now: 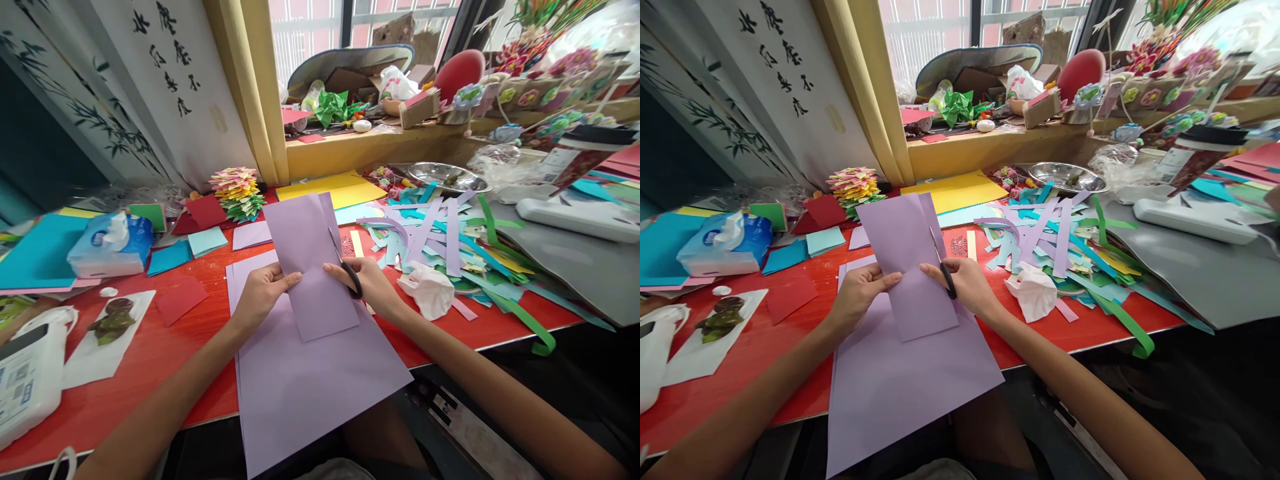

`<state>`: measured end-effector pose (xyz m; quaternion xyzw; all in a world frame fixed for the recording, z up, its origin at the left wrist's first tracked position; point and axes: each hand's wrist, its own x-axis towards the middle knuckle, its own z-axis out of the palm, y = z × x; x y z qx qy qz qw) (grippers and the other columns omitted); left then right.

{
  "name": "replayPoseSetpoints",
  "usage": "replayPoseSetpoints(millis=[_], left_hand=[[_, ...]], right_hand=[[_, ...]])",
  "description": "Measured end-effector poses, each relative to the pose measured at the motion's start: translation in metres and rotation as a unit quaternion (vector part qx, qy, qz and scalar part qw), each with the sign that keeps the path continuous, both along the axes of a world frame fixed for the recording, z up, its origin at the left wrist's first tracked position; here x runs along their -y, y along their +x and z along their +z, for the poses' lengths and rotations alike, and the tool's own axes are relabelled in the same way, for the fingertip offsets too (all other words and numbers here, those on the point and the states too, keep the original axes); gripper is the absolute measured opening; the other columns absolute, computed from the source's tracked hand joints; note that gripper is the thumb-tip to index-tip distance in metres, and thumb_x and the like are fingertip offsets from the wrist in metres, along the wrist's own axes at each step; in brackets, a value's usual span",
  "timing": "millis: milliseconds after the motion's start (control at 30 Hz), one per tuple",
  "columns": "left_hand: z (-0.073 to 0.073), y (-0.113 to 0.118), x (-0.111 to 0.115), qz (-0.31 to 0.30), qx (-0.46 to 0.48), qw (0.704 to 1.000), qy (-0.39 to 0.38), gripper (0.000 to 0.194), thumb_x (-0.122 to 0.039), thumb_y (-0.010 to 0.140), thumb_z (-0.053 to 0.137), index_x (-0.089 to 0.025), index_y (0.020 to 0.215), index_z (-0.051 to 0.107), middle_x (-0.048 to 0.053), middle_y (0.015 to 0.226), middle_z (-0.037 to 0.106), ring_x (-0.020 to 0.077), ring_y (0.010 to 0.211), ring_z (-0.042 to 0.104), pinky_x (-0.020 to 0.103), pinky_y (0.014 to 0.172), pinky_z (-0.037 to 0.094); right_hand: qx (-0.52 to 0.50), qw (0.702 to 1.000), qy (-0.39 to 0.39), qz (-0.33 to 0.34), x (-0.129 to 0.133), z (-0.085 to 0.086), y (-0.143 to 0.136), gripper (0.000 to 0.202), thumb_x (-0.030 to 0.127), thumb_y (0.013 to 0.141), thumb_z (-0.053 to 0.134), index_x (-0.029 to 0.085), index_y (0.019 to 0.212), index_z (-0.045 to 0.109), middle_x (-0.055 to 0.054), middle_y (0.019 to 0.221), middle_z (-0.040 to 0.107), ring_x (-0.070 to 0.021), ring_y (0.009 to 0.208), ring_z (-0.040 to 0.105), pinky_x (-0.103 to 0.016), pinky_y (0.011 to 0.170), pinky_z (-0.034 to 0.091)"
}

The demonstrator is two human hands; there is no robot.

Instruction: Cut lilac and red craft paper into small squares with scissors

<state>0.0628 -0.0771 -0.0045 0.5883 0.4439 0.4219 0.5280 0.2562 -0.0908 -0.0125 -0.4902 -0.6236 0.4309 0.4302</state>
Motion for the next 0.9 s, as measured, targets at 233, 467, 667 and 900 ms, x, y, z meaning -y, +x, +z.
replayPoseSetpoints(millis=[233,467,667,900], left_hand=[[-0.0001,0.0002,0.0012,-0.006,-0.002,1.0,-0.002,0.029,-0.034,0.072,0.064,-0.015,0.095,0.065,0.007,0.092,0.07,0.0206,0.082,0.065,0.031,0.072,0.052],[0.0005,0.0012,0.003,-0.01,-0.005,1.0,-0.007,0.03,-0.033,0.072,0.064,-0.013,0.095,0.065,0.006,0.09,0.07,0.0209,0.081,0.065,0.031,0.071,0.052],[-0.0028,0.0021,0.0044,-0.015,-0.007,1.0,-0.013,0.029,-0.033,0.072,0.065,-0.014,0.094,0.065,0.006,0.089,0.071,0.0204,0.08,0.065,0.03,0.07,0.052],[-0.0035,0.0025,0.0046,-0.018,-0.011,1.0,-0.012,0.027,-0.033,0.072,0.065,-0.014,0.092,0.066,0.005,0.09,0.07,0.0199,0.08,0.065,0.03,0.071,0.052]], right_hand=[[-0.02,1.0,0.008,-0.002,-0.0002,-0.0021,0.0008,0.052,0.059,0.072,0.055,0.021,0.055,0.025,0.006,0.054,0.024,-0.0071,0.047,0.024,-0.024,0.042,0.015],[-0.046,0.999,0.008,-0.008,-0.0008,-0.0033,-0.0005,0.051,0.057,0.072,0.056,0.02,0.055,0.024,0.006,0.055,0.023,-0.0066,0.048,0.023,-0.023,0.041,0.015],[-0.058,0.998,0.004,-0.015,-0.0013,-0.0026,-0.0013,0.052,0.056,0.072,0.058,0.02,0.055,0.025,0.006,0.054,0.023,-0.0064,0.048,0.022,-0.023,0.041,0.015],[-0.059,0.998,0.008,-0.032,-0.0035,-0.0047,-0.0014,0.052,0.058,0.071,0.058,0.02,0.055,0.026,0.006,0.054,0.024,-0.0066,0.048,0.023,-0.023,0.041,0.016]])
